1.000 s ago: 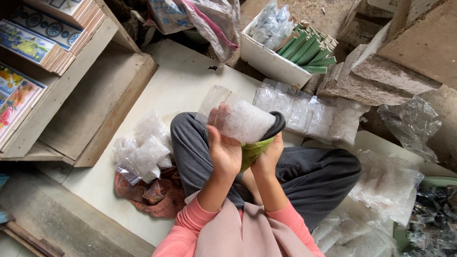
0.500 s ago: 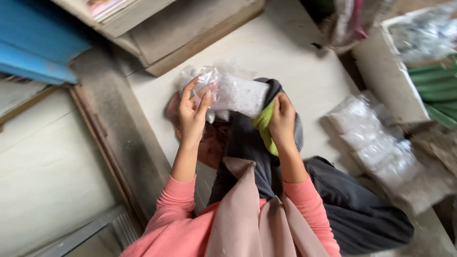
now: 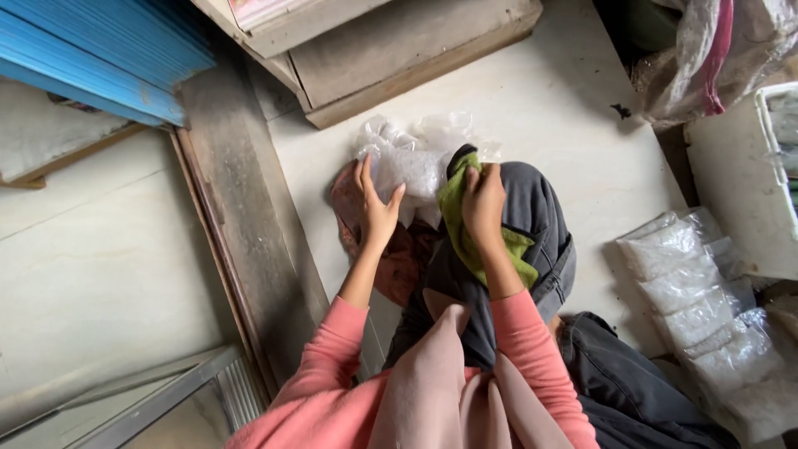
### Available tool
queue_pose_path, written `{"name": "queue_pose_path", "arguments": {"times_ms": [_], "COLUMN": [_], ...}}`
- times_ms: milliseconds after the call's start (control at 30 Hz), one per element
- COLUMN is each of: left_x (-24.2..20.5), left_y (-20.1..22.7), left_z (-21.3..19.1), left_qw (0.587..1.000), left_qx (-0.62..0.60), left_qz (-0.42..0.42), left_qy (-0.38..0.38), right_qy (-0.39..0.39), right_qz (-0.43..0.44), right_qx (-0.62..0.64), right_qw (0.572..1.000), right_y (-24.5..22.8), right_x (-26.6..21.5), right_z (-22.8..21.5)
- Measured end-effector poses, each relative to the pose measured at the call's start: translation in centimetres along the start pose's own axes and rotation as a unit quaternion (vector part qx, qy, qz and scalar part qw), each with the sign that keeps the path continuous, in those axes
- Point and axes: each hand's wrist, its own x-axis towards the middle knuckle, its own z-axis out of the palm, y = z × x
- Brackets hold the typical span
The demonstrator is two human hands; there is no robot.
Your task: The person wipes small objects with a green cloth and places them into plastic bags while sitting on the floor.
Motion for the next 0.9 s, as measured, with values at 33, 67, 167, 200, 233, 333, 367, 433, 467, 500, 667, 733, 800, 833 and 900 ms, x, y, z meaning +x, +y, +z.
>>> {"name": "queue_pose_path", "arguments": {"times_ms": [33,67,167,200,233,333,367,433,467,500,667,733,800,833,900], "left_x": [-1.3,-1.3,-2.0,-2.5,-3.9,-6.9,-7.5,-7.3,-7.3,-7.4,-8.1,-8.9,-10.4,-11.3,-12.7], "left_y": [0.0,0.2,5.8,8.4,10.6,15.4,16.0,18.0,19.5,20.8,27.4,30.2,32.5,32.6,32.5], "left_z": [-0.3,-0.1,0.1,0.0,0.0,0.8,1.7,2.8,2.4,2.1,1.7,1.5,1.8,3.1,5.5], "left_qw": [1.0,0.999,0.998,0.989,0.988,0.957,0.953,0.935,0.919,0.901,0.797,0.754,0.738,0.729,0.741], "left_qx": [0.0,0.032,-0.024,-0.109,-0.113,-0.186,-0.211,-0.244,-0.278,-0.312,-0.331,-0.324,-0.32,-0.322,-0.314], "left_qz": [-0.004,-0.009,0.045,0.098,0.101,0.035,0.102,0.186,0.201,0.214,0.321,0.371,0.37,0.375,0.337], "left_qy": [-0.003,0.029,0.045,0.031,0.025,-0.221,-0.192,-0.178,-0.195,-0.213,-0.39,-0.435,-0.465,-0.474,-0.489], "right_qy": [-0.002,-0.027,-0.06,-0.072,-0.065,-0.033,-0.026,0.007,0.025,0.041,0.093,0.07,0.031,0.044,0.145], "right_qz": [0.004,0.007,0.03,0.052,0.053,0.056,0.047,0.033,0.035,0.041,-0.158,-0.203,-0.25,-0.245,-0.31], "right_qx": [-0.003,0.151,0.357,0.411,0.411,0.438,0.41,0.388,0.29,0.189,0.054,0.113,0.107,0.107,0.202], "right_qw": [1.0,0.988,0.932,0.907,0.908,0.897,0.91,0.921,0.956,0.98,0.982,0.97,0.962,0.963,0.918], "right_y": [1.7,3.1,0.9,-0.8,-0.3,1.6,2.3,3.6,4.0,4.4,3.9,4.6,5.3,7.0,10.3], "right_x": [-0.5,0.0,-1.6,-2.8,-3.2,-4.8,-5.6,-7.1,-8.6,-10.3,-16.1,-18.1,-19.8,-20.4,-21.2], "right_z": [-0.4,-0.8,-5.8,-8.0,-8.8,-12.0,-13.6,-17.1,-19.1,-21.0,-28.7,-29.2,-28.8,-28.8,-28.7]}}
